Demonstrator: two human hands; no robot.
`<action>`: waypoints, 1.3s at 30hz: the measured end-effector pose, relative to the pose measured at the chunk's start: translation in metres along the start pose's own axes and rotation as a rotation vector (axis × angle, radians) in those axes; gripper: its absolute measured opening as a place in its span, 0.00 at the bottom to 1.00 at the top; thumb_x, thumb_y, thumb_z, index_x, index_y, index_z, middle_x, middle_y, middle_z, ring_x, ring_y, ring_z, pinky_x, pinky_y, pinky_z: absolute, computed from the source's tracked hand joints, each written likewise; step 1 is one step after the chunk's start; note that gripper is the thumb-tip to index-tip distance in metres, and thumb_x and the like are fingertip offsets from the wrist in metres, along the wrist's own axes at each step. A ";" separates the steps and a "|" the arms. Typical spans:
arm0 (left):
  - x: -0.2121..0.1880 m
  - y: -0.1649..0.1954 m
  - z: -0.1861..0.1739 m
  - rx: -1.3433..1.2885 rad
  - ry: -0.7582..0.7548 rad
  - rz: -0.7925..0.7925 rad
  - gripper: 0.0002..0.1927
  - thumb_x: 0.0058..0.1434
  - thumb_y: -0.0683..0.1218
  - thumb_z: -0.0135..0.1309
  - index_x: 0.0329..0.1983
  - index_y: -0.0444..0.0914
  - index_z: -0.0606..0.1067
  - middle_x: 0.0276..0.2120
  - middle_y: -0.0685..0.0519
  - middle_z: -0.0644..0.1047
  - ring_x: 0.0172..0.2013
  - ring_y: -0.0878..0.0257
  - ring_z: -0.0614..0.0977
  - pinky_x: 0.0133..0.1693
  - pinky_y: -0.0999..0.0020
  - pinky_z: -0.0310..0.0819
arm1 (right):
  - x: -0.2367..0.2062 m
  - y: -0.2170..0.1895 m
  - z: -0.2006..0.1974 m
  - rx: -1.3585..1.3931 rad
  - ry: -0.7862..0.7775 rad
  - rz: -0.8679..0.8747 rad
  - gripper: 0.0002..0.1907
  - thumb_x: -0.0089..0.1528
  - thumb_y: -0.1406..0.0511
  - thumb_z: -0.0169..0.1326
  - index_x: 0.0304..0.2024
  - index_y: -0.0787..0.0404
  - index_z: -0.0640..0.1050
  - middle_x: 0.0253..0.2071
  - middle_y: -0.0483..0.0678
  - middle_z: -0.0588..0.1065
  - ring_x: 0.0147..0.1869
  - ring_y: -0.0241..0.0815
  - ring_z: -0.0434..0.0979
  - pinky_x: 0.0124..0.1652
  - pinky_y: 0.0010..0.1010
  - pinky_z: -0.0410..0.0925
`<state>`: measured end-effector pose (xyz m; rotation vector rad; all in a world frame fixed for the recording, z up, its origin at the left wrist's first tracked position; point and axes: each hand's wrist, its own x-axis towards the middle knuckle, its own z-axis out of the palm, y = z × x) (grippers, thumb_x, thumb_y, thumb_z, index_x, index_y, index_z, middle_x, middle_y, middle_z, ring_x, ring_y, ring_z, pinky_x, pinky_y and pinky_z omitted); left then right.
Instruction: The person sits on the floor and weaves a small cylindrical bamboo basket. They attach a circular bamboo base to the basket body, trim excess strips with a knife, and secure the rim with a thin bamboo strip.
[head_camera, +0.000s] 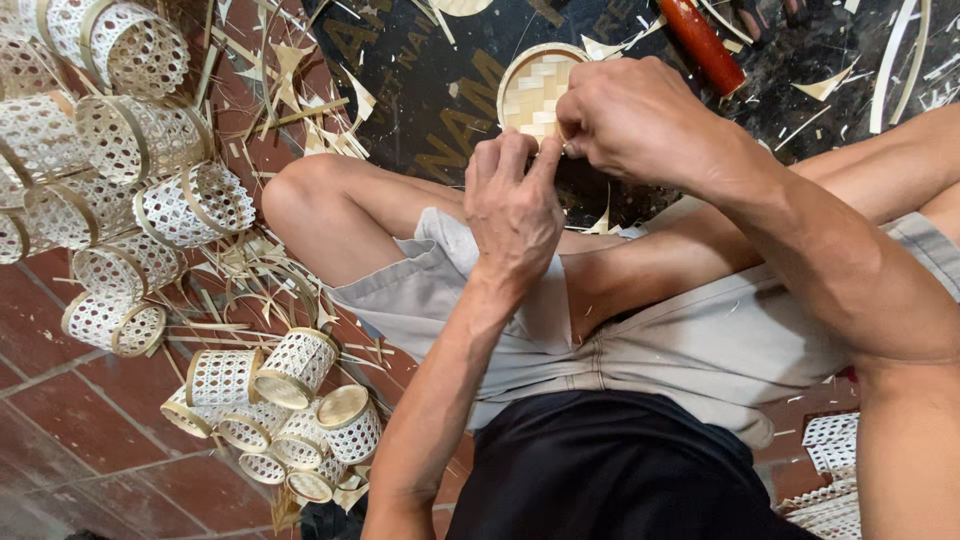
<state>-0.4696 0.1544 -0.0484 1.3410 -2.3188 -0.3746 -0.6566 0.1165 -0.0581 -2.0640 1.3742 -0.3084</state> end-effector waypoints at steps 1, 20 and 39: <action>0.000 -0.001 -0.001 -0.011 -0.006 -0.004 0.16 0.57 0.38 0.54 0.50 0.38 0.77 0.41 0.51 0.73 0.46 0.53 0.75 0.50 0.58 0.70 | 0.001 -0.001 0.001 -0.014 -0.028 0.017 0.05 0.56 0.65 0.62 0.29 0.60 0.82 0.33 0.53 0.76 0.40 0.60 0.79 0.37 0.51 0.70; -0.010 -0.032 -0.007 0.231 -0.151 0.426 0.19 0.65 0.42 0.52 0.58 0.28 0.76 0.53 0.40 0.76 0.56 0.45 0.80 0.46 0.58 0.77 | -0.019 -0.002 0.001 0.013 0.175 -0.173 0.06 0.60 0.68 0.62 0.33 0.62 0.78 0.34 0.49 0.73 0.35 0.52 0.78 0.34 0.40 0.71; -0.012 -0.037 -0.011 0.215 -0.223 0.418 0.25 0.66 0.42 0.50 0.65 0.27 0.72 0.59 0.39 0.72 0.62 0.45 0.74 0.53 0.57 0.73 | -0.020 -0.005 0.006 -0.161 0.355 -0.346 0.13 0.60 0.69 0.64 0.25 0.61 0.72 0.29 0.47 0.70 0.29 0.43 0.74 0.26 0.34 0.67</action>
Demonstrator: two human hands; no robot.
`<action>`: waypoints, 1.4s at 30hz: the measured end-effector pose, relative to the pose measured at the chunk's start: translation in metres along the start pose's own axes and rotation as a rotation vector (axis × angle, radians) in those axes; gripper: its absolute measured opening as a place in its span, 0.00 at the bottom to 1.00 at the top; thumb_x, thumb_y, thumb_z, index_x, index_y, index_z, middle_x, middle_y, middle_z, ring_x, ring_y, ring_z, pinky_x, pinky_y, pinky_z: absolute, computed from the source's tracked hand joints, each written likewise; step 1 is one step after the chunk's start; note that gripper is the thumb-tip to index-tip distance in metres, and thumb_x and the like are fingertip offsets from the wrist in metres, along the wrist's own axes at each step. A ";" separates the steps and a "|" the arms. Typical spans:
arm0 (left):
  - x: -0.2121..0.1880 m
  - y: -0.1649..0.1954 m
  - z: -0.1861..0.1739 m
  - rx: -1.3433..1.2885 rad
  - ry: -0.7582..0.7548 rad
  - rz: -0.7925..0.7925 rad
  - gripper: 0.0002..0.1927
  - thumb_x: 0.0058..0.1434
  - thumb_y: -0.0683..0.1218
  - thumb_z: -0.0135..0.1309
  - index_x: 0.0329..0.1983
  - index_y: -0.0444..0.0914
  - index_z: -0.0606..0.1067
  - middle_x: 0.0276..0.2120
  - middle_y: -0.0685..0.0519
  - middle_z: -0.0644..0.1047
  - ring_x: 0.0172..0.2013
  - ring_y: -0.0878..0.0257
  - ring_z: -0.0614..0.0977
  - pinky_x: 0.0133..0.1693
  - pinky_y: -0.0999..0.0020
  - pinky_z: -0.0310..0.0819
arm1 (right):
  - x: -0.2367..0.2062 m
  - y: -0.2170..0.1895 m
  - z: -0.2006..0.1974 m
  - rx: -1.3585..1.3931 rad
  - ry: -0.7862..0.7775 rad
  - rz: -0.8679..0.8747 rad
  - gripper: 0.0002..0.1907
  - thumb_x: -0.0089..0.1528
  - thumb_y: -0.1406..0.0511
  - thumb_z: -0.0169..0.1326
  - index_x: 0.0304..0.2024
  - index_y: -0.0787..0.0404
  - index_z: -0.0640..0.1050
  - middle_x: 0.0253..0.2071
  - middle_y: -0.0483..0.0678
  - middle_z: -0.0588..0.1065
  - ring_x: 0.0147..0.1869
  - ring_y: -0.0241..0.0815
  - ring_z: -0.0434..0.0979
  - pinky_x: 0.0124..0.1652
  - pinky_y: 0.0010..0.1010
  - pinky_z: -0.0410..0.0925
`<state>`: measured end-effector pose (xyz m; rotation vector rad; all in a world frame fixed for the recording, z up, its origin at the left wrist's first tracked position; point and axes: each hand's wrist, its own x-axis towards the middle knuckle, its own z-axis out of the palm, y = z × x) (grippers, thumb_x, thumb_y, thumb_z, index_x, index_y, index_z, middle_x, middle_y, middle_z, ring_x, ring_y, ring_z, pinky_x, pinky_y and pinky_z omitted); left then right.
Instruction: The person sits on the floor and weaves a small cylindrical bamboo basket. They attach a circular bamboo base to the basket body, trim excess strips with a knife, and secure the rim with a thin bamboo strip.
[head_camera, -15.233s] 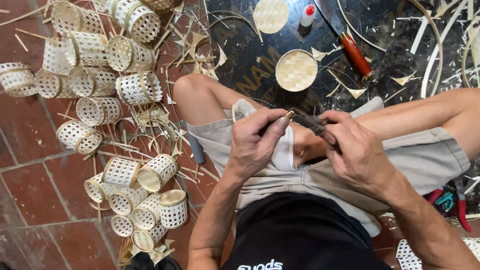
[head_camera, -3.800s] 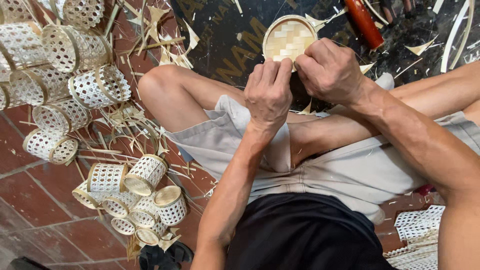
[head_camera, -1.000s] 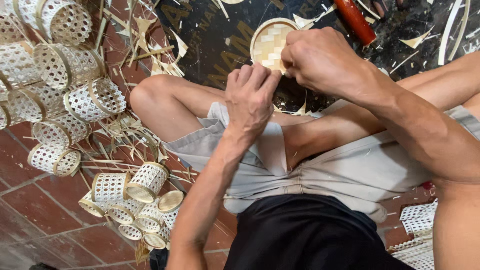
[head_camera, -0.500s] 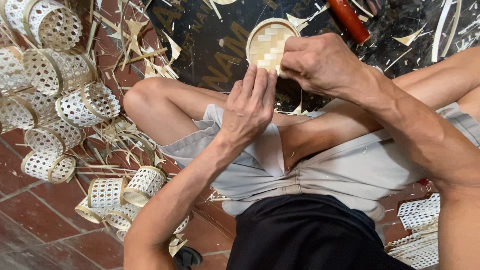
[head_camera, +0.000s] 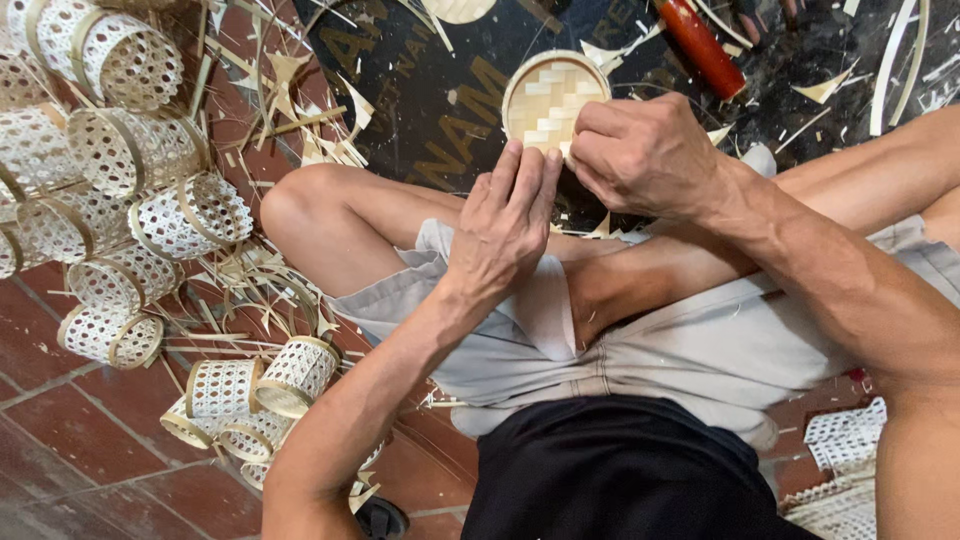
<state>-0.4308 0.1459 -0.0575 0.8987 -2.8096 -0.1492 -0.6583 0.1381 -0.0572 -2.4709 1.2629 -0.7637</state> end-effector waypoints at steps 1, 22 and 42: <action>0.000 0.001 0.000 0.019 -0.014 -0.001 0.25 0.66 0.42 0.50 0.66 0.27 0.71 0.59 0.40 0.71 0.63 0.45 0.73 0.53 0.55 0.72 | -0.001 -0.002 0.000 0.000 0.006 0.004 0.14 0.59 0.69 0.64 0.24 0.61 0.71 0.28 0.47 0.69 0.28 0.43 0.74 0.26 0.34 0.66; -0.022 -0.028 -0.043 -0.993 0.270 -0.284 0.38 0.65 0.43 0.63 0.76 0.38 0.61 0.73 0.43 0.63 0.72 0.52 0.64 0.74 0.58 0.58 | -0.017 -0.040 -0.051 0.132 0.205 -0.146 0.12 0.62 0.72 0.68 0.43 0.68 0.77 0.38 0.54 0.75 0.34 0.49 0.76 0.30 0.37 0.68; -0.081 0.021 -0.086 -1.302 0.276 -0.824 0.37 0.49 0.50 0.70 0.60 0.38 0.67 0.64 0.47 0.64 0.54 0.57 0.76 0.56 0.61 0.77 | 0.001 -0.087 -0.048 0.241 0.179 -0.202 0.16 0.56 0.78 0.64 0.47 0.70 0.79 0.44 0.58 0.78 0.40 0.49 0.80 0.36 0.36 0.74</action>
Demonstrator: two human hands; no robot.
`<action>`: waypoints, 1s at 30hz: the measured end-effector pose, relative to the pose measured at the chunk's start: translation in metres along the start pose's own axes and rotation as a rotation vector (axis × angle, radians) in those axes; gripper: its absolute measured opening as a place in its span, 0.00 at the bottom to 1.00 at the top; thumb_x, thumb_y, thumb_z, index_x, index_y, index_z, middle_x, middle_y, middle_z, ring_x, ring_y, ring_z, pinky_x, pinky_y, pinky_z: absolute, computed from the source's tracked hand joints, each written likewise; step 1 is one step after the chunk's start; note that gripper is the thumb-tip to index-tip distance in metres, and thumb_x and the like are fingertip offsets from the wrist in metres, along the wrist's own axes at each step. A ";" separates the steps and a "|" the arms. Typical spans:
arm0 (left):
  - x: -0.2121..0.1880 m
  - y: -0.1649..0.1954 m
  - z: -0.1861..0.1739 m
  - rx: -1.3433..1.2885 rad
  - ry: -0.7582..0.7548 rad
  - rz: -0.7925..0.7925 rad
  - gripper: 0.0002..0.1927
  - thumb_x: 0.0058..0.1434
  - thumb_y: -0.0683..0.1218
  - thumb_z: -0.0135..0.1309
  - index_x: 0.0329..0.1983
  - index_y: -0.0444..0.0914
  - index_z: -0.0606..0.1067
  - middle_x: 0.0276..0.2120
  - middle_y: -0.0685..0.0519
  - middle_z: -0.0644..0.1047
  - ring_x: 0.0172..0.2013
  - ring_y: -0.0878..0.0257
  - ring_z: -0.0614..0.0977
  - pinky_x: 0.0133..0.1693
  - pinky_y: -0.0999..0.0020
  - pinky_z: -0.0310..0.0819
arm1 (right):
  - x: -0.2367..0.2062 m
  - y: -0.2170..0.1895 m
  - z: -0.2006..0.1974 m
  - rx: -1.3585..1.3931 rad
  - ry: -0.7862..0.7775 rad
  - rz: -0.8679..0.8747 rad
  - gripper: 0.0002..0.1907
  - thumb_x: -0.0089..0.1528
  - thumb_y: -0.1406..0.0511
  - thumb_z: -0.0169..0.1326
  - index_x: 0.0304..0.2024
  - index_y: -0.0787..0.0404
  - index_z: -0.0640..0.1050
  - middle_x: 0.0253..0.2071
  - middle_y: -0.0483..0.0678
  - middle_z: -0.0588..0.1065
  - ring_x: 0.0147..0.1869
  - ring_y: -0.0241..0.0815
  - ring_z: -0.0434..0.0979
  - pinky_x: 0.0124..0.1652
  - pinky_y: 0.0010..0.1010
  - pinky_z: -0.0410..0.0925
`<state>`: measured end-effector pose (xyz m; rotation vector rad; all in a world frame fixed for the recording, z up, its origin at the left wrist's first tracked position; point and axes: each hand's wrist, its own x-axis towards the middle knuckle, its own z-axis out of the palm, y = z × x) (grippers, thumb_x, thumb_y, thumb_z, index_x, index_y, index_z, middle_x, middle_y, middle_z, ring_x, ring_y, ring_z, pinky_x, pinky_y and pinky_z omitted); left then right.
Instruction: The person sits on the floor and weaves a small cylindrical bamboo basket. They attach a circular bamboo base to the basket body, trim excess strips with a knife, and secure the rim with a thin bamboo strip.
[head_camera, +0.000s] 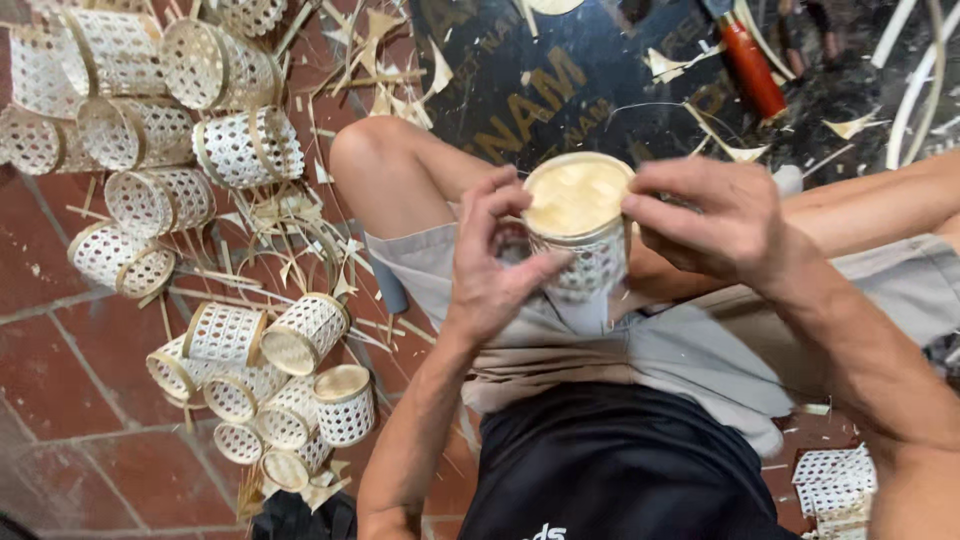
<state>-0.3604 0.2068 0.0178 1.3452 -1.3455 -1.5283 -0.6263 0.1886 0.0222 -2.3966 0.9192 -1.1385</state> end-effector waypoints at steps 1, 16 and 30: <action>0.003 -0.003 0.000 -0.017 -0.025 -0.006 0.36 0.49 0.50 0.71 0.58 0.37 0.67 0.65 0.48 0.65 0.55 0.57 0.77 0.56 0.61 0.76 | -0.003 0.001 0.007 0.016 0.053 0.030 0.16 0.56 0.78 0.64 0.46 0.69 0.79 0.44 0.58 0.77 0.42 0.50 0.80 0.39 0.37 0.74; 0.116 -0.041 0.039 0.804 0.045 0.284 0.61 0.41 0.49 0.77 0.73 0.31 0.54 0.60 0.38 0.64 0.59 0.40 0.71 0.57 0.54 0.71 | -0.069 0.140 0.027 -0.661 -0.056 0.733 0.26 0.57 0.59 0.70 0.49 0.68 0.74 0.47 0.61 0.73 0.50 0.63 0.74 0.44 0.50 0.69; 0.108 -0.037 0.044 0.753 -0.028 0.440 0.56 0.46 0.46 0.76 0.74 0.33 0.56 0.71 0.38 0.61 0.67 0.39 0.67 0.67 0.52 0.66 | -0.058 0.059 0.079 0.302 0.476 0.995 0.07 0.69 0.69 0.61 0.48 0.68 0.82 0.36 0.47 0.79 0.38 0.32 0.76 0.37 0.25 0.70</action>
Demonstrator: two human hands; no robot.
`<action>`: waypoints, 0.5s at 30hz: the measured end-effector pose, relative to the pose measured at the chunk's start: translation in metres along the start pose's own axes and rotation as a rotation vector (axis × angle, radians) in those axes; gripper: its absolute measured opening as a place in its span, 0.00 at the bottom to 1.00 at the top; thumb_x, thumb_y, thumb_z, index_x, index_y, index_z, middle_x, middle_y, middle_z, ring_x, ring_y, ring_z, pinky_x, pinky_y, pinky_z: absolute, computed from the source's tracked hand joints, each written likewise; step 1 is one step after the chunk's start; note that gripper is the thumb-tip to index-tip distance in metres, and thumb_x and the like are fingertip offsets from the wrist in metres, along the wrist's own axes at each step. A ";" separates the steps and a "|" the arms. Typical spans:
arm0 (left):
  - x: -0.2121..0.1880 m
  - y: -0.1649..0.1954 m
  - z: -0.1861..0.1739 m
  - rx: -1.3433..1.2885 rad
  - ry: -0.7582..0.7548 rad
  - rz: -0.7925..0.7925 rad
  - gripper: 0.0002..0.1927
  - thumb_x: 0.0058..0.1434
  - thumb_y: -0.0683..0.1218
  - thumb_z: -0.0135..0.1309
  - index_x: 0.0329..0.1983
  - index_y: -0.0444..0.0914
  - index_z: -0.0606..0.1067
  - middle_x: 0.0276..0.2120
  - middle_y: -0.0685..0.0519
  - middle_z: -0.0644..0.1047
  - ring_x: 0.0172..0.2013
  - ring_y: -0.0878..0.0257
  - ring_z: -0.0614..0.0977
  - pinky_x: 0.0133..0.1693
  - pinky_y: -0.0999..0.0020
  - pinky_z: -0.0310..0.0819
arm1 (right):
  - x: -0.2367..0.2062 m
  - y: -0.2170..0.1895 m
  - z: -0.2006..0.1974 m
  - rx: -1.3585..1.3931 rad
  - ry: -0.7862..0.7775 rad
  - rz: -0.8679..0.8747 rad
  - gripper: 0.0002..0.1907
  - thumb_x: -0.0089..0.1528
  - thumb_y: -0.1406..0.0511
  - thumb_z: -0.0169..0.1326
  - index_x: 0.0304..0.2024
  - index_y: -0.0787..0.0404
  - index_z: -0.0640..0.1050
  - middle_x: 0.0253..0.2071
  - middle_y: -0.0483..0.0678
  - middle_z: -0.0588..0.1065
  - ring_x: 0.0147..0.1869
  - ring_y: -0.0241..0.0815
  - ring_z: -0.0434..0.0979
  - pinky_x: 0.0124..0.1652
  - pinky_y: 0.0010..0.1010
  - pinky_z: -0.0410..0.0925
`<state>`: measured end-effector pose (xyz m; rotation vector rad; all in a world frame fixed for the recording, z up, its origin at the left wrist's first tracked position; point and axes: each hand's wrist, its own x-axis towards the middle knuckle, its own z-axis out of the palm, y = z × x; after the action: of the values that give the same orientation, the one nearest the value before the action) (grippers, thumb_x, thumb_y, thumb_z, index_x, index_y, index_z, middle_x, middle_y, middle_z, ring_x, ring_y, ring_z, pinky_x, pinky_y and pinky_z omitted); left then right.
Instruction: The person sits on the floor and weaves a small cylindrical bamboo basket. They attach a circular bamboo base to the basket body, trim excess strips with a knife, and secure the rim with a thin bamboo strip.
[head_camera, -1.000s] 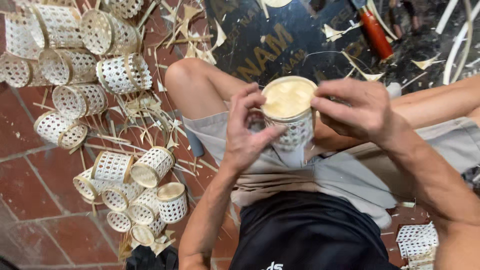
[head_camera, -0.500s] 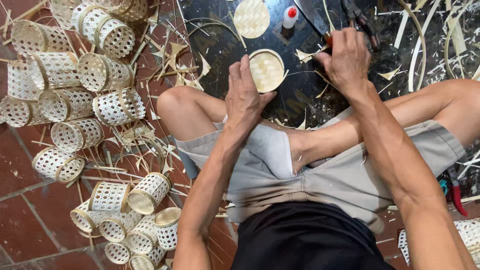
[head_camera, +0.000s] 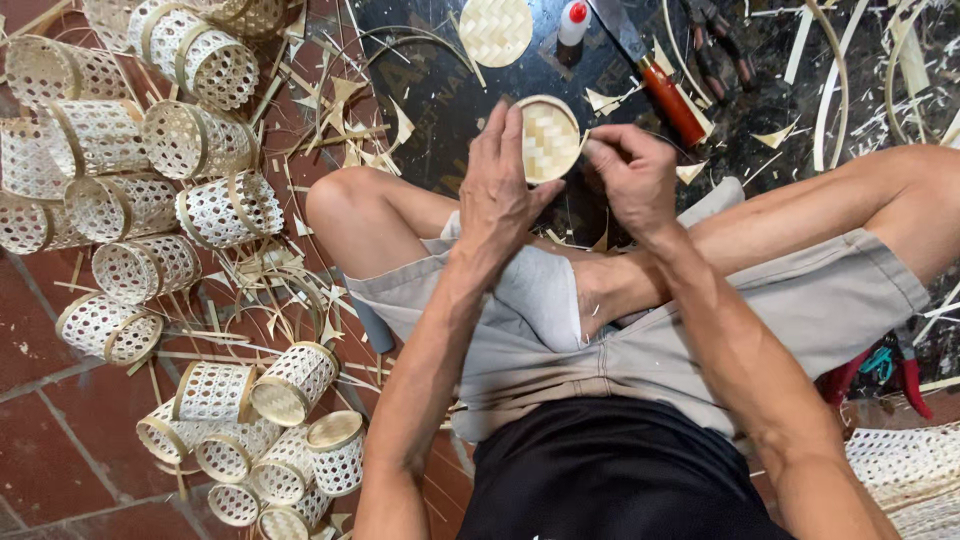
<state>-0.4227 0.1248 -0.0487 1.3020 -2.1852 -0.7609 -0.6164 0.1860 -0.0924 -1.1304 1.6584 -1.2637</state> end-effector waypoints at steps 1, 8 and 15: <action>0.002 -0.002 -0.004 0.023 -0.045 0.067 0.54 0.45 0.46 0.75 0.72 0.33 0.58 0.71 0.37 0.61 0.67 0.39 0.67 0.65 0.51 0.65 | 0.000 -0.002 -0.001 0.038 -0.035 0.029 0.08 0.69 0.69 0.60 0.49 0.67 0.81 0.38 0.46 0.80 0.39 0.33 0.77 0.39 0.24 0.71; 0.023 -0.022 -0.034 0.343 -0.113 0.519 0.19 0.53 0.43 0.61 0.49 0.46 0.78 0.65 0.48 0.69 0.63 0.46 0.70 0.56 0.50 0.63 | 0.036 -0.035 -0.036 -0.494 -0.337 -0.774 0.16 0.65 0.73 0.59 0.56 0.64 0.79 0.56 0.56 0.76 0.51 0.49 0.80 0.49 0.33 0.75; 0.018 -0.014 -0.010 0.096 -0.023 0.529 0.11 0.61 0.44 0.60 0.45 0.36 0.77 0.38 0.51 0.72 0.44 0.55 0.75 0.47 0.59 0.70 | 0.089 -0.042 -0.032 -0.678 -0.640 -0.998 0.17 0.56 0.75 0.58 0.49 0.64 0.80 0.50 0.51 0.77 0.49 0.49 0.80 0.45 0.35 0.74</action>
<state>-0.4151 0.1008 -0.0488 0.6952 -2.4490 -0.4642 -0.6670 0.1069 -0.0486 -2.6503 1.0035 -0.6518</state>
